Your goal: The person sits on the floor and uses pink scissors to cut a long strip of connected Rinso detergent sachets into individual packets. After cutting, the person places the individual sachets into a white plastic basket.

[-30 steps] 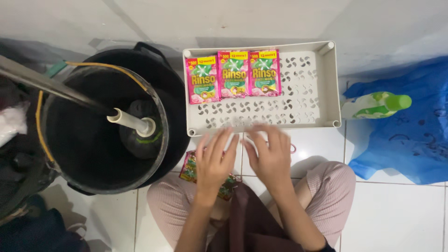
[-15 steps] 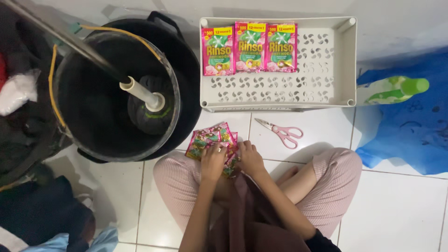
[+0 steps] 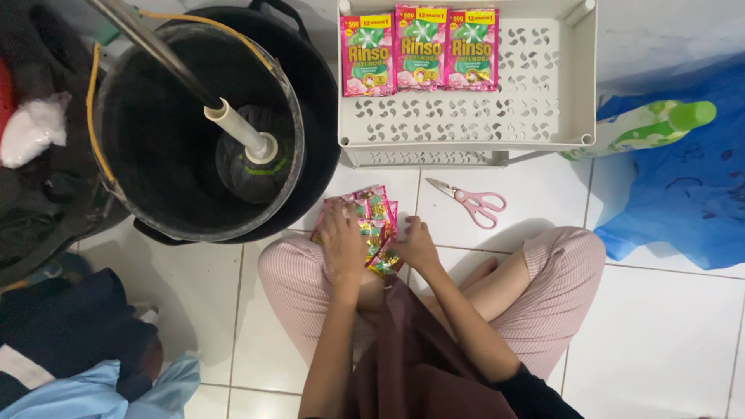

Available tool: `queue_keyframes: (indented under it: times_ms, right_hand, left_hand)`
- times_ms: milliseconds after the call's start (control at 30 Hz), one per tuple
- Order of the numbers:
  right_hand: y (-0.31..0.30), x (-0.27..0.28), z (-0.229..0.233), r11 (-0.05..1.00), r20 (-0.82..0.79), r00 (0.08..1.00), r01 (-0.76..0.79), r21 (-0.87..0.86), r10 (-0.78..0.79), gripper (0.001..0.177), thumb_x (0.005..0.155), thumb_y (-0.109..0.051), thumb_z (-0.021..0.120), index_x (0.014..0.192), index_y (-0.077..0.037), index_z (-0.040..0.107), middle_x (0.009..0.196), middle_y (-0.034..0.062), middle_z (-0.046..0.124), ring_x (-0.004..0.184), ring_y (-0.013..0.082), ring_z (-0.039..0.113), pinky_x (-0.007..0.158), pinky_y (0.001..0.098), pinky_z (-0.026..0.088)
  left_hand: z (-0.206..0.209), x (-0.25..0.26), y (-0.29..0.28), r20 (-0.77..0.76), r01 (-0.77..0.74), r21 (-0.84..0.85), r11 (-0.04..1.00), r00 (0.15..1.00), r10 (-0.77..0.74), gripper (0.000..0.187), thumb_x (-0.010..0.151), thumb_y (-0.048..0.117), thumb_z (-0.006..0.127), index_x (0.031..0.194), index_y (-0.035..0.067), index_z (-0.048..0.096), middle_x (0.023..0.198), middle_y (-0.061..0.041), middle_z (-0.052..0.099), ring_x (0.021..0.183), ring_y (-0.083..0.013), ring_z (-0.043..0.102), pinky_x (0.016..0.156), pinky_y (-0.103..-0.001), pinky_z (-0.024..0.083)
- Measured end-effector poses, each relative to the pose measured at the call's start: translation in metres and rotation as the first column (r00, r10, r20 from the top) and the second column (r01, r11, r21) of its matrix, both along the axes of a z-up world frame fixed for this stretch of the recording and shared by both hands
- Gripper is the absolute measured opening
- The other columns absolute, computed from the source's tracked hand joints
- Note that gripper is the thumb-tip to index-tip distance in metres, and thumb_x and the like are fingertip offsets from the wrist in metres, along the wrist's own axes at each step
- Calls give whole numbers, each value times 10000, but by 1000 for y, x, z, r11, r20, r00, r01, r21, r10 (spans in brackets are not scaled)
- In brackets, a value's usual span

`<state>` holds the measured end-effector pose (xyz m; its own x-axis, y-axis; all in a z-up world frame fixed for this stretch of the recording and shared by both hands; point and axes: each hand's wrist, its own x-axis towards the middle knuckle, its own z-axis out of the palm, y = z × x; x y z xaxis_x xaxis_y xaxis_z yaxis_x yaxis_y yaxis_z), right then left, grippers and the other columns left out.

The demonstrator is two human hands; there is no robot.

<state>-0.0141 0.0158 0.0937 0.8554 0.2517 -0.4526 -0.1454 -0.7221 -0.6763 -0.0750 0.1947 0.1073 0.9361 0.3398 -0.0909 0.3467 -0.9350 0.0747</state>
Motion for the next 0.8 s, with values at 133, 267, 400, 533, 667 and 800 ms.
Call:
queue_keyframes:
  times_ms: [133,267,400,533,667,800]
  right_hand:
    - [0,-11,4,960,-175,980,-132,-247,90,1143,587,-237,1111,1508,-23,468,1391,236,533,1229,478,596,977,561,582]
    - [21,-13,27,979,242,953,-151,-135,180,857,608,-204,1052,1279,31,573,1264,232,602,1135,492,600,945,597,531]
    - [34,3,48,999,369,929,27,48,-42,705,696,-110,969,1316,-43,641,1190,176,693,1131,455,633,939,574,532]
    - [32,41,61,986,362,921,103,131,-145,768,644,-127,992,1333,-36,664,1117,216,689,1057,455,636,905,547,550]
    - [25,72,61,994,297,949,88,70,-105,705,642,-173,1013,1267,-61,706,1080,188,716,996,407,693,873,507,593]
    - [14,77,48,998,361,932,-28,49,9,663,656,-183,1028,1210,-49,691,976,165,755,969,422,695,865,516,576]
  left_hand:
    - [-3,18,21,-308,-295,-40,955,913,269,1343,725,626,989,1703,19,299,1688,-410,347,1507,-553,478,1261,-649,346]
    - [-20,35,16,-439,-418,-189,889,845,304,1329,772,524,988,1747,21,238,1636,-337,432,1372,-484,618,1131,-557,538]
    - [-30,42,-7,-412,-552,-334,764,815,408,1229,853,462,941,1749,19,225,1534,-341,517,1281,-476,677,1000,-535,625]
    - [-48,45,-27,-56,-422,-550,721,880,472,1115,908,473,926,1674,-46,305,1428,-427,568,1225,-542,675,1042,-552,580]
    - [-56,50,-31,26,-298,-748,594,880,474,1039,950,462,917,1601,-121,355,1411,-418,594,1242,-559,659,1070,-543,550]
    - [-39,49,1,-17,-170,-936,307,895,445,913,991,410,766,1665,-65,374,1407,-295,737,1281,-425,756,1094,-466,582]
